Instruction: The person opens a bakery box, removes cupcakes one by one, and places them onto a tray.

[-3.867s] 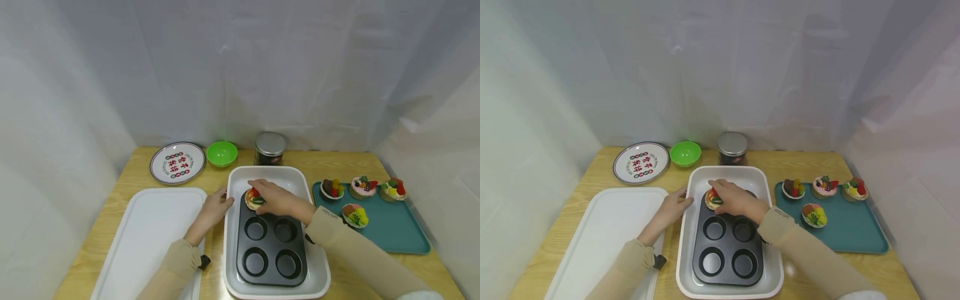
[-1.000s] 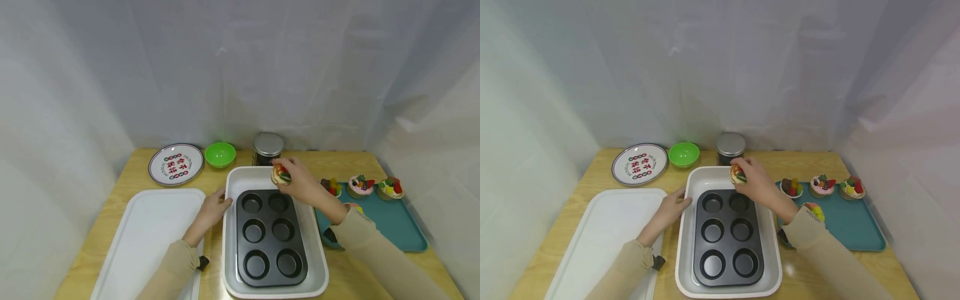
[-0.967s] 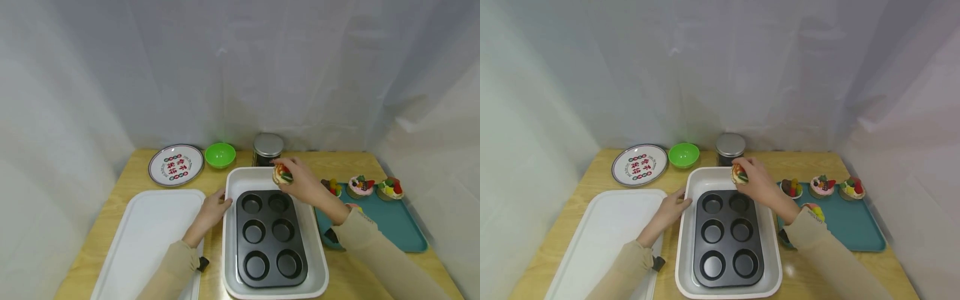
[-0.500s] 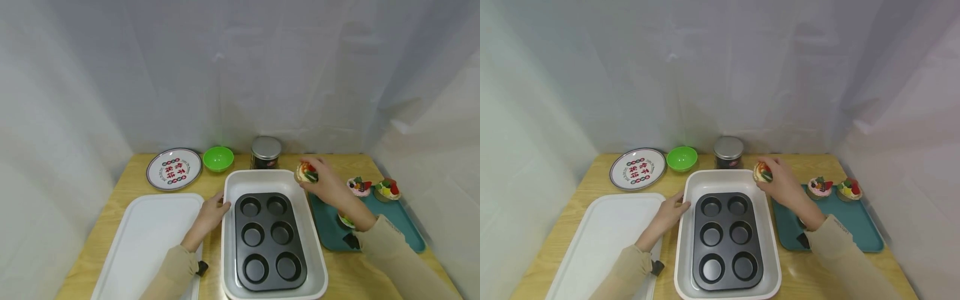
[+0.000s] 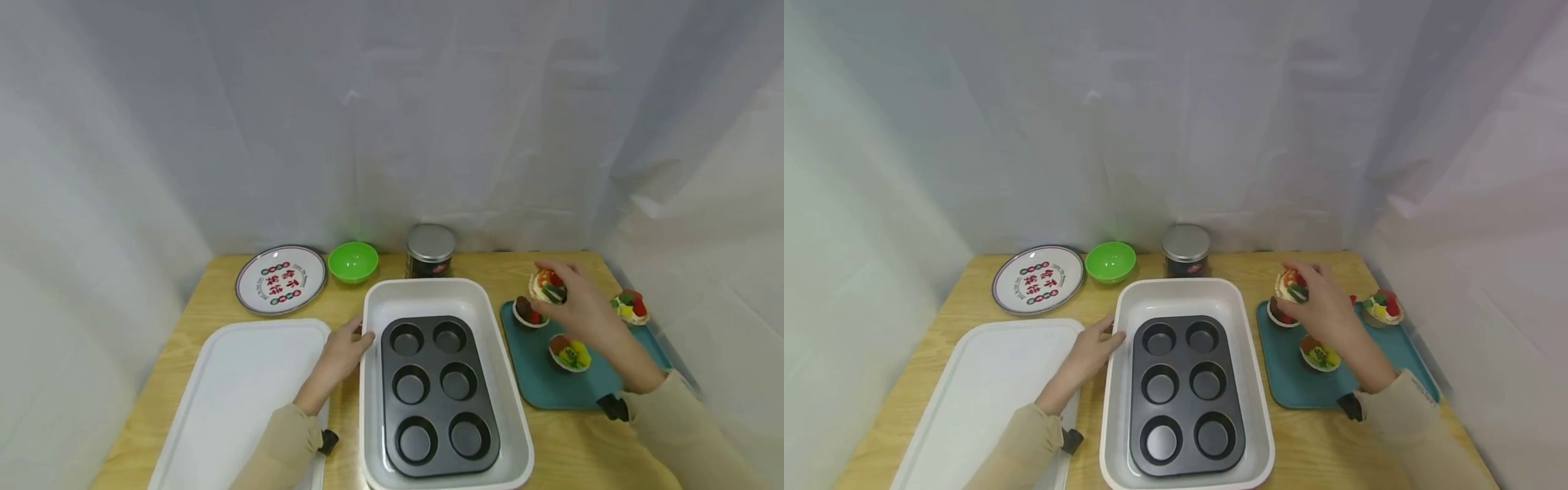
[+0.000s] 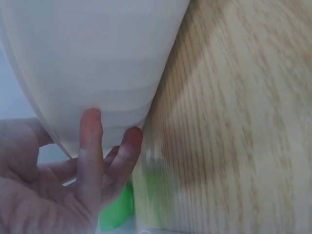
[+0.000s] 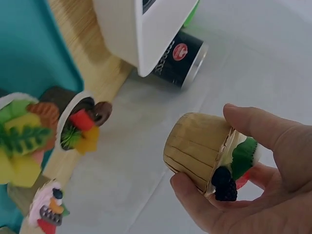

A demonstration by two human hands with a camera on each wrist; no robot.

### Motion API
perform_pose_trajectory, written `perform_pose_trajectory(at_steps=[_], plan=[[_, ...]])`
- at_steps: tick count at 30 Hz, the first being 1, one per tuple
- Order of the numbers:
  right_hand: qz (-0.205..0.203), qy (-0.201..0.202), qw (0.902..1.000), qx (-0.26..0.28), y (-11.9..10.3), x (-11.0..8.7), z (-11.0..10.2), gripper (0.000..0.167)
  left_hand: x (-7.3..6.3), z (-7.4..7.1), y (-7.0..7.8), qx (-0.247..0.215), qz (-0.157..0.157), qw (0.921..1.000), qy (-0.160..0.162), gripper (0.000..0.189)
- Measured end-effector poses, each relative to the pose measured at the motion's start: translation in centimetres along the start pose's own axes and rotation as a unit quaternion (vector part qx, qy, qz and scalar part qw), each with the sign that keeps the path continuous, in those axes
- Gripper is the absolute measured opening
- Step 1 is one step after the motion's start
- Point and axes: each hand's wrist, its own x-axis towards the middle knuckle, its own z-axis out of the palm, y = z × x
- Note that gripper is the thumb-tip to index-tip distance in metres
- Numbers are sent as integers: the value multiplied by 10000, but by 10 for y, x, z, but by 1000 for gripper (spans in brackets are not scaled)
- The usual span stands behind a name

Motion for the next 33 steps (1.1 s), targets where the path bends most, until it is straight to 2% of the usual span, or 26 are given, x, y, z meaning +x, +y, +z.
perform_pose_trajectory(at_steps=[7,15,23,28,33], plan=[[-70,439,9989,-143,26,-14,-9,77,-1,0,-1,-38,-17,10000,-49,54],[130,806,9958,-422,60,-22,-14,73,-2,0,0,-66,34,10000,-14,53],[511,726,9948,-505,91,-36,-15,71,-2,0,0,-90,17,9999,-72,53],[565,718,9944,-522,113,-44,-11,70,0,2,0,-94,-23,9999,-72,54],[810,499,9938,-580,129,-51,-10,74,0,1,0,-33,-48,10000,-55,54]])
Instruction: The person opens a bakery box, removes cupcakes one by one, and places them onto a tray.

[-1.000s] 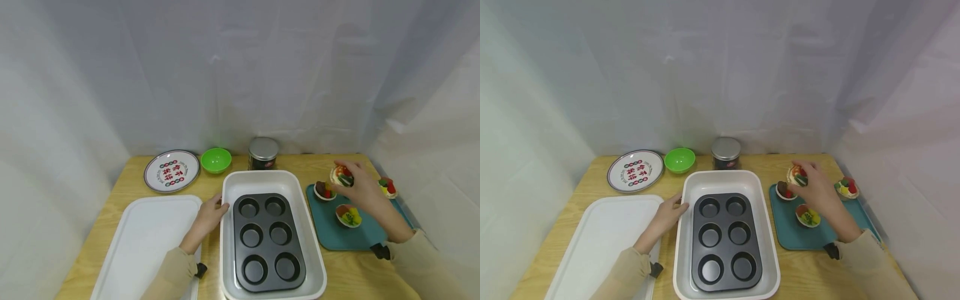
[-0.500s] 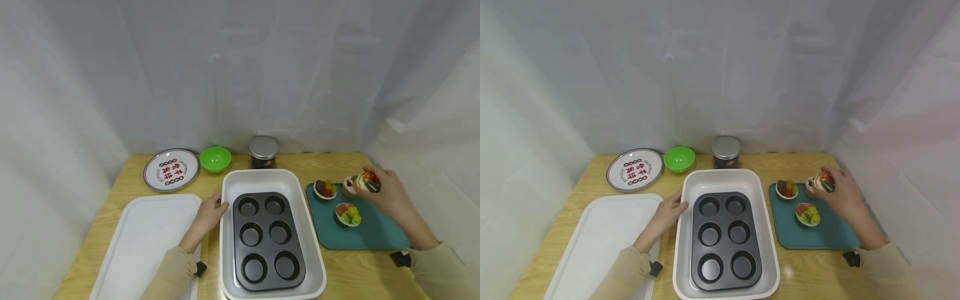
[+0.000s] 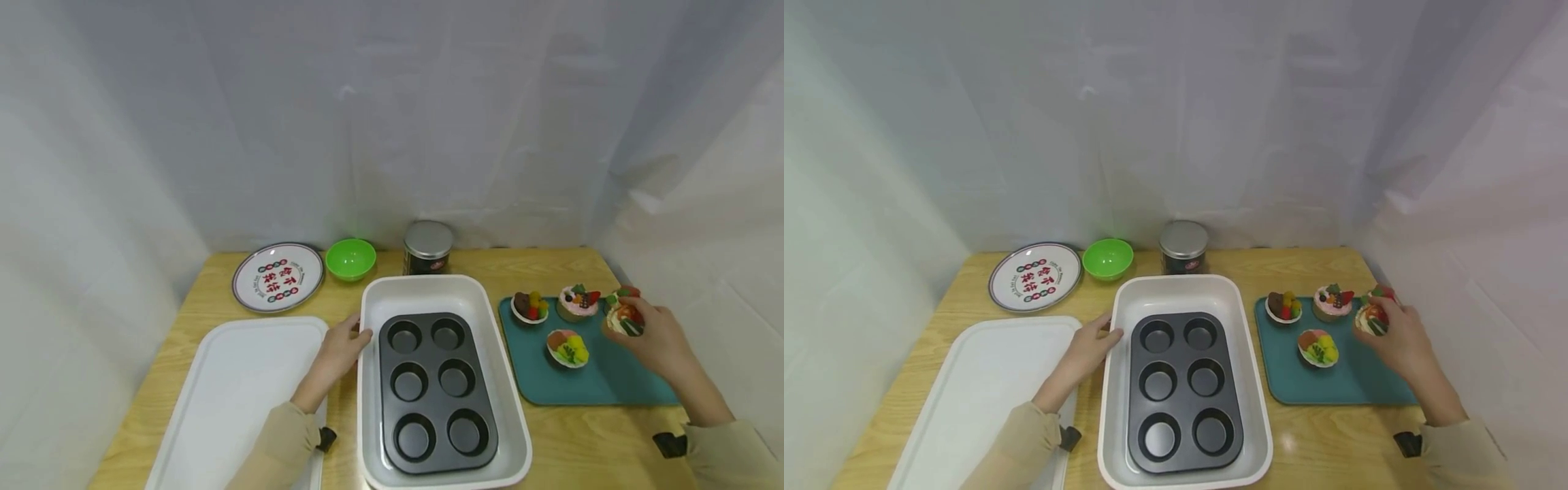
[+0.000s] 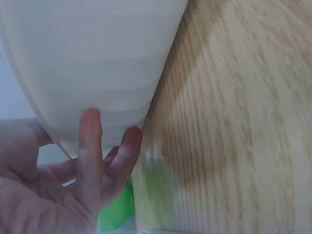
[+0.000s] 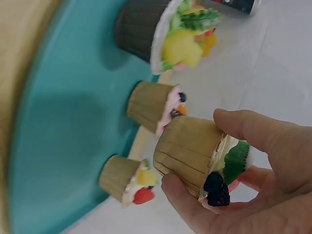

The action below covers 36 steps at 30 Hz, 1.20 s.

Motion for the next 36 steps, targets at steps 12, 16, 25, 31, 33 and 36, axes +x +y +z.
perform_pose_trajectory(at_steps=[12,16,25,31,33,36], plan=[[200,-319,9993,35,25,0,12,74,-1,-2,2,93,16,9999,33,52],[300,-471,9984,29,32,2,17,75,-1,-2,1,85,62,9999,46,52],[424,-774,9961,-50,36,4,24,78,0,-2,2,80,77,9999,37,52],[436,-705,9965,-74,36,5,29,77,-1,-2,3,152,123,9998,108,51],[431,-694,9966,-81,36,7,30,78,-1,-2,3,124,83,9998,95,52],[436,-707,9965,-78,37,9,31,79,-2,-2,3,103,50,9999,74,53]])
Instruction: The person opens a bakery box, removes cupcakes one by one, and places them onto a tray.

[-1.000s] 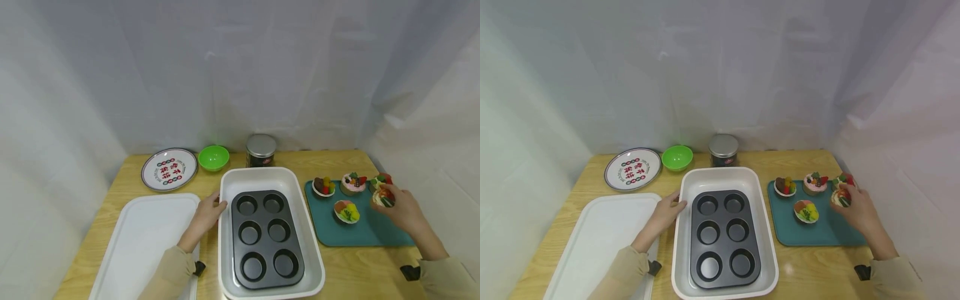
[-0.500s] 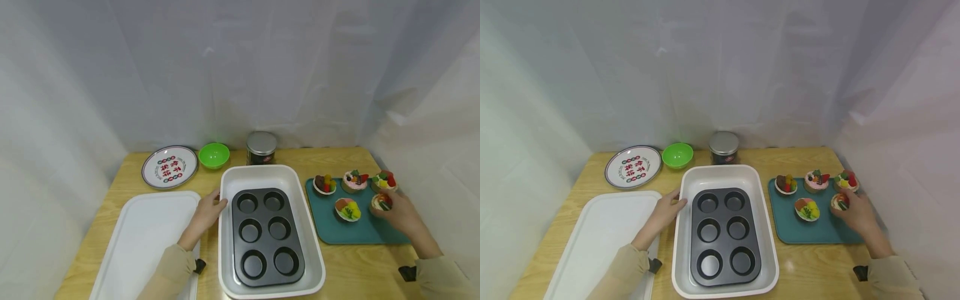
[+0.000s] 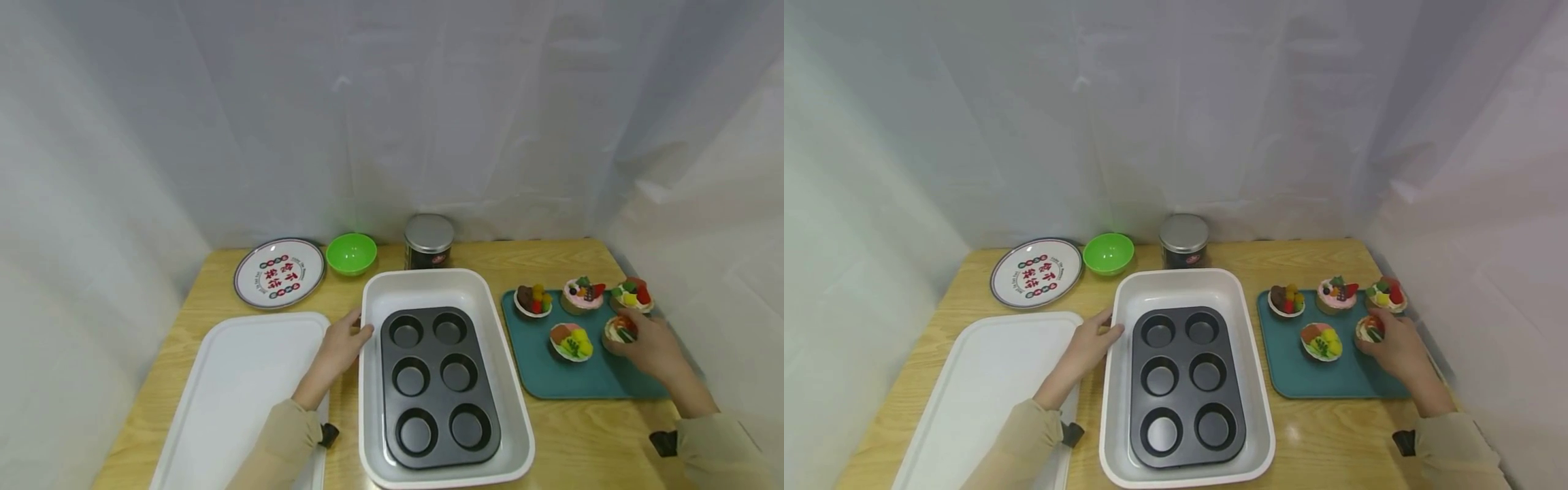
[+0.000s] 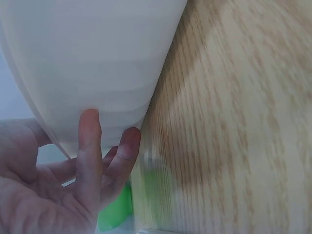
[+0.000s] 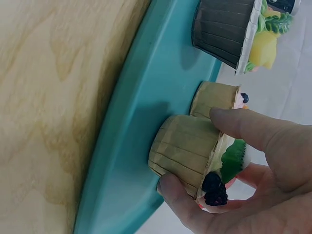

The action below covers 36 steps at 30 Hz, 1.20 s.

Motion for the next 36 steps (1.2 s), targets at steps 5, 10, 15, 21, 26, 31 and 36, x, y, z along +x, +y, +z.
perform_pose_trajectory(at_steps=[5,10,15,21,26,31,36], plan=[[37,-85,10000,22,0,-1,2,80,-2,0,-1,-26,-57,10000,-28,53],[9,-108,9999,72,-1,-1,3,80,-3,-2,-1,-42,-40,10000,8,54],[15,-149,9998,146,-4,4,2,83,-2,-3,-2,2,-25,10000,26,55],[62,34,9998,191,-18,0,-2,92,-3,-3,-5,-50,-90,9999,67,55],[-509,728,9956,291,-58,-8,4,92,-5,-2,-6,123,-139,9997,184,64],[-1389,834,9862,341,-112,-10,12,90,-9,-1,2,791,62,9958,459,70],[-2117,871,9733,-127,-162,-6,25,87,-12,-2,17,1302,831,9853,731,69]])
